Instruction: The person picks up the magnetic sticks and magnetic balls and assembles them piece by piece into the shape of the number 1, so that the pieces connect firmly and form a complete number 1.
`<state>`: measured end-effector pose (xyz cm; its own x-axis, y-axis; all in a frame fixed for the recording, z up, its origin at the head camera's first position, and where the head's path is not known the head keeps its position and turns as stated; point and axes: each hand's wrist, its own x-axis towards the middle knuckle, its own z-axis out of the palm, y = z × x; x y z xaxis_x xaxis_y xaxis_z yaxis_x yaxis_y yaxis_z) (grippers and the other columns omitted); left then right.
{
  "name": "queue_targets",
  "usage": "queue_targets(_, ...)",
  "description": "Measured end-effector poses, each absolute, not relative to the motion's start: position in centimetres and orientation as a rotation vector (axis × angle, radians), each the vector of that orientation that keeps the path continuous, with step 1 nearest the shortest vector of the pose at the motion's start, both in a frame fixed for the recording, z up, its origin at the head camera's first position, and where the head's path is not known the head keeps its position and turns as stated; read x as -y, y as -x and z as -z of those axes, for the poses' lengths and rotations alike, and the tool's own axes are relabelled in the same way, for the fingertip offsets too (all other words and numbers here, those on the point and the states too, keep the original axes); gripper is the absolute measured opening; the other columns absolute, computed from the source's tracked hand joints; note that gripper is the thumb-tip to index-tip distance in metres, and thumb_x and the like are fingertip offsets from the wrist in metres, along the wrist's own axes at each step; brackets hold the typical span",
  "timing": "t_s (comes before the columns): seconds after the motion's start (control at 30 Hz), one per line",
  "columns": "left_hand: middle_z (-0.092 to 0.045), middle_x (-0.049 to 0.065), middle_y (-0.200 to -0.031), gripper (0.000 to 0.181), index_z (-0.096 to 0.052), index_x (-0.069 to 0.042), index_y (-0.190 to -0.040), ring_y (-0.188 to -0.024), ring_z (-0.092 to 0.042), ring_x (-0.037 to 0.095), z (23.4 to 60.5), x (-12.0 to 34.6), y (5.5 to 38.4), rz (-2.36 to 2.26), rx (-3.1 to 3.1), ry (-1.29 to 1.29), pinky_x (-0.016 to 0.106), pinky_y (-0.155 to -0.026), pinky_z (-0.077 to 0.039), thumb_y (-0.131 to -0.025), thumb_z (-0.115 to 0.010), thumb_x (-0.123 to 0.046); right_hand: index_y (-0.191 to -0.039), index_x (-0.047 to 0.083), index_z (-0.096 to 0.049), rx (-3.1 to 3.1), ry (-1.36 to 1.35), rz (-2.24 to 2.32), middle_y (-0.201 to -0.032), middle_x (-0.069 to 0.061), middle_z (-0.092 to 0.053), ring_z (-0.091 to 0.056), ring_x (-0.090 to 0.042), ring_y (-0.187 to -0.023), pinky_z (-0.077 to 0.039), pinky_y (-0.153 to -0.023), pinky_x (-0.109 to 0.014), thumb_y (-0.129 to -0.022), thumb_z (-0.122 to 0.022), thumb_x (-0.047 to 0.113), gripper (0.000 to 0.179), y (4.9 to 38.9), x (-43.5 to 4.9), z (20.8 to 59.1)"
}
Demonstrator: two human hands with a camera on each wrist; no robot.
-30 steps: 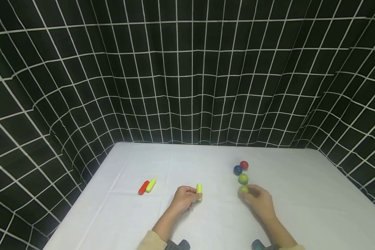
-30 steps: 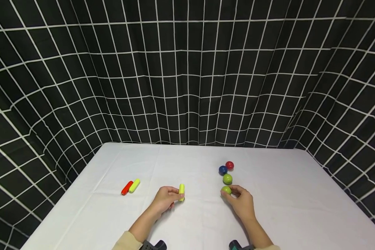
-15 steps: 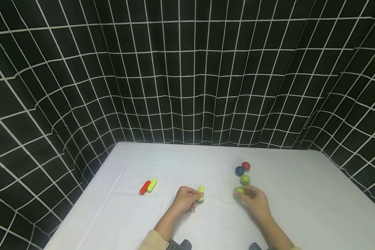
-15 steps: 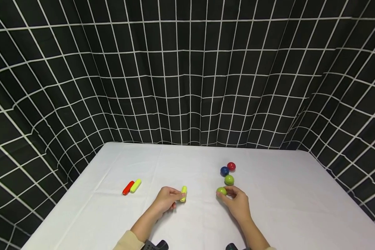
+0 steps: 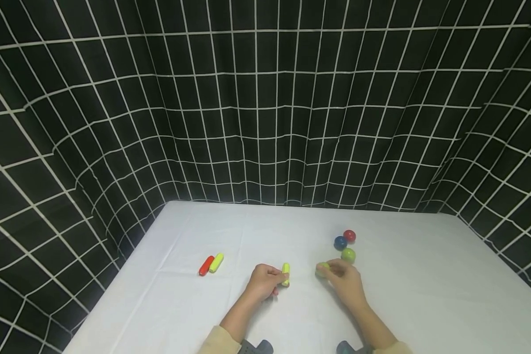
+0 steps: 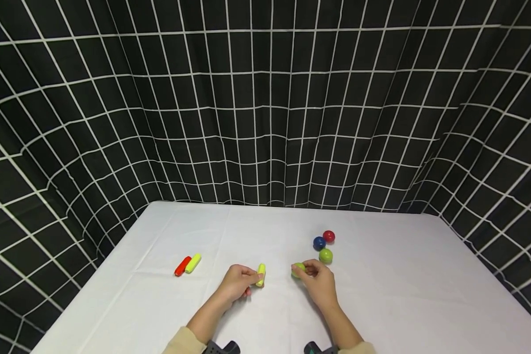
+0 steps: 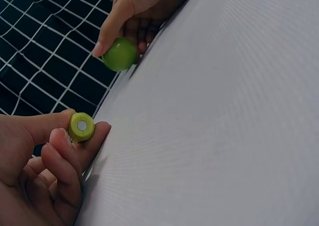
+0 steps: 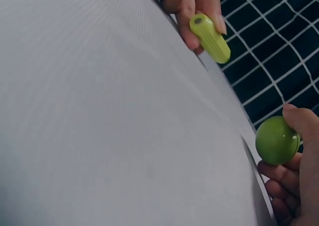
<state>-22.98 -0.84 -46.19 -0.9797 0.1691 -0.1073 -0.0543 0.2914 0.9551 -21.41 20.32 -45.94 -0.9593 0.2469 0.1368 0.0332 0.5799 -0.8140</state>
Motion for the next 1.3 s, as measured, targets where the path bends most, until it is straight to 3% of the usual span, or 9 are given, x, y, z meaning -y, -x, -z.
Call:
queue_targets(0.27,-0.051,-0.003,-0.053,0.024,-0.067,0.005,-0.090,-0.041,-0.042,0.002,46.0,0.9,22.9,-1.767,-2.375,-0.127,0.012,-0.038,-0.033,-0.082,-0.067,-0.018,-0.098,0.002,-0.066,2.570,0.204,-1.304,-0.092,-0.010,-0.068,-0.063,-0.022,-0.087,-0.052,-0.069,-0.024,-0.078,-0.072,0.039,0.042,22.3,-19.1,46.4)
queue_targets(0.6,-0.060,0.002,-0.058,0.024,-0.067,0.005,-0.089,-0.041,-0.044,0.003,46.0,1.0,23.0,-1.773,-2.368,-0.129,0.012,-0.040,-0.038,-0.082,-0.067,-0.017,-0.099,0.002,-0.066,2.542,0.157,-1.365,-0.097,-0.013,-0.069,-0.063,-0.025,-0.092,-0.055,-0.075,-0.032,-0.079,-0.073,0.034,0.039,23.6,-16.9,46.5)
queue_targets(0.97,-0.061,0.002,-0.058,0.022,-0.068,0.005,-0.089,-0.041,-0.044,0.002,46.3,0.8,23.1,-1.788,-2.339,-0.138,0.012,-0.041,-0.038,-0.082,-0.068,-0.017,-0.101,0.001,-0.067,2.524,0.113,-1.409,-0.096,-0.014,-0.069,-0.064,-0.022,-0.087,-0.053,-0.067,-0.023,-0.083,-0.069,0.037,0.041,24.9,-15.3,46.7)
queue_targets(1.3,-0.061,0.001,-0.059,0.021,-0.068,0.003,-0.088,-0.042,-0.044,0.003,46.3,0.8,23.1,-1.796,-2.341,-0.116,0.012,-0.040,-0.037,-0.082,-0.068,-0.017,-0.101,0.001,-0.068,2.535,0.096,-1.457,-0.098,-0.015,-0.070,-0.065,-0.027,-0.094,-0.054,-0.079,-0.037,-0.083,-0.066,0.041,0.044,25.5,-14.3,46.6)
